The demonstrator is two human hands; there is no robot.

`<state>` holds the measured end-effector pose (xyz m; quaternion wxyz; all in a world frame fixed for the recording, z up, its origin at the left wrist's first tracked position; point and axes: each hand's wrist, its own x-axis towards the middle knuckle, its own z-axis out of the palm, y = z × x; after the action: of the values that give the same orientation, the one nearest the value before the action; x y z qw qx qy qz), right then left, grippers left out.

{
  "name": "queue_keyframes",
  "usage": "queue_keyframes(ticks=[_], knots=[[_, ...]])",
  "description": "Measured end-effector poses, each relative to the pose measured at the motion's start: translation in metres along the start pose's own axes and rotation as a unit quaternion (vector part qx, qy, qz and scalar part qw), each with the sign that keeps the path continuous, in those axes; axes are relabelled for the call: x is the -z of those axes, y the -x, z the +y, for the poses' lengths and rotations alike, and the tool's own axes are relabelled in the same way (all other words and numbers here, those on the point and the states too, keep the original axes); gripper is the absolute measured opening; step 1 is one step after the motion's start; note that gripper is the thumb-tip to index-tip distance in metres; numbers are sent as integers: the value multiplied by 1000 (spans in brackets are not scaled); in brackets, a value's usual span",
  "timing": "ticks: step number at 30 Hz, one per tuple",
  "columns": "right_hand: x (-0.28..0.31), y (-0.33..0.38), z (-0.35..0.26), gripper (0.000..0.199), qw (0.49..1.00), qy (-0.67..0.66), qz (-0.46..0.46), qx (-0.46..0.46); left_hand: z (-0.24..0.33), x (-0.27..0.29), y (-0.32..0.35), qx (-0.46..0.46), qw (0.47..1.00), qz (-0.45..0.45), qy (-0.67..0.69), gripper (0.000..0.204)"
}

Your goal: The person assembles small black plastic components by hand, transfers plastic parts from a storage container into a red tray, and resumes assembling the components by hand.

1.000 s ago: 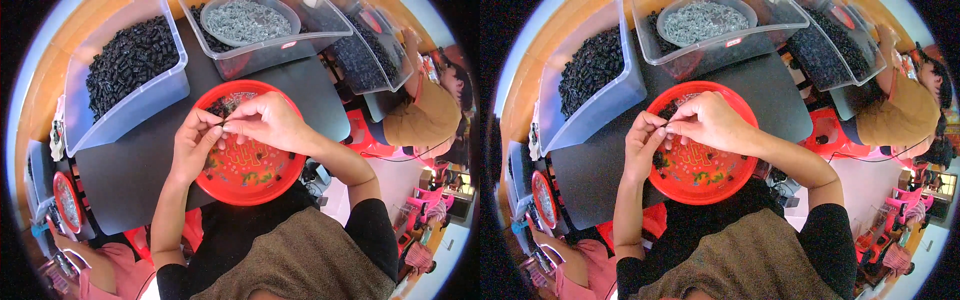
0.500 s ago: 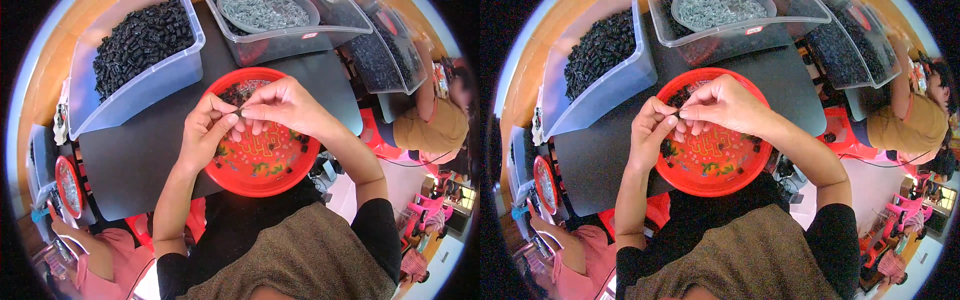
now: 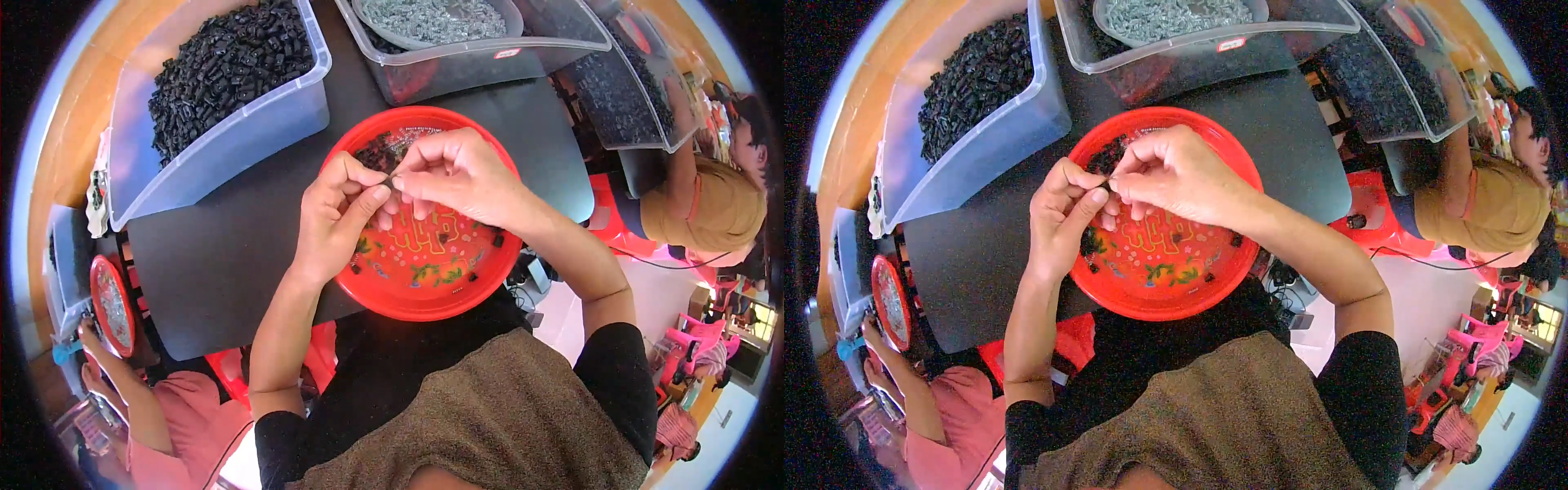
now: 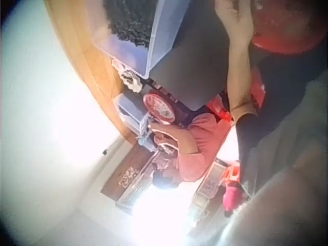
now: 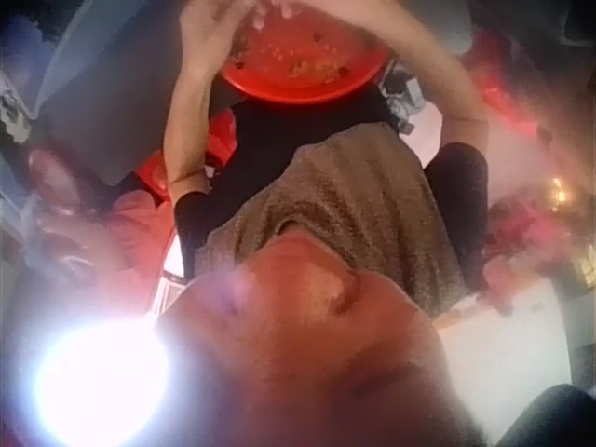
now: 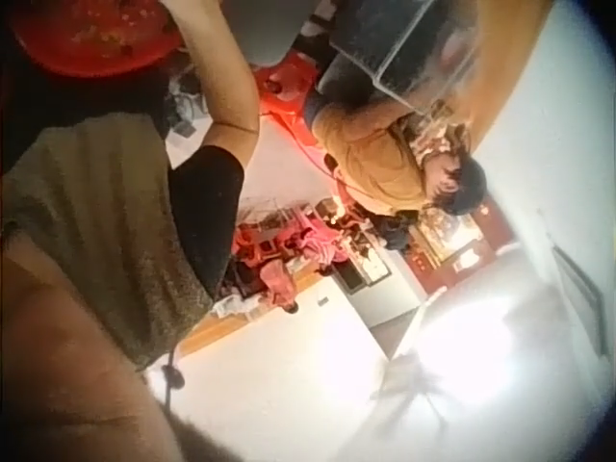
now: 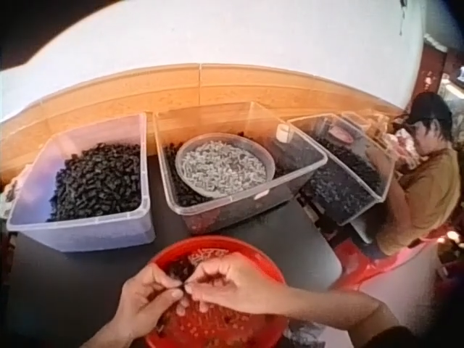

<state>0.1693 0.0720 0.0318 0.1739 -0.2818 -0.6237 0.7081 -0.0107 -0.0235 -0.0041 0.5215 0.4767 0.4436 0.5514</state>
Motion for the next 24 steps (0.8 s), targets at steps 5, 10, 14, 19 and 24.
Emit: queue_keyframes(ticks=[5,10,14,19,24], knots=[[-12,4,0,9,962,221,65,145,2,0,0,-10,999,13,-39,7],[8,-3,-7,14,999,0,-40,4,3,-1,1,-8,1000,1,18,5],[13,-10,0,15,995,-34,-95,-23,2,0,3,-17,999,-30,24,5],[7,-11,-1,18,997,-48,-65,-14,9,-2,0,-10,999,-11,33,5],[18,5,-14,15,998,-23,-35,50,32,-8,8,-51,998,29,7,7]])
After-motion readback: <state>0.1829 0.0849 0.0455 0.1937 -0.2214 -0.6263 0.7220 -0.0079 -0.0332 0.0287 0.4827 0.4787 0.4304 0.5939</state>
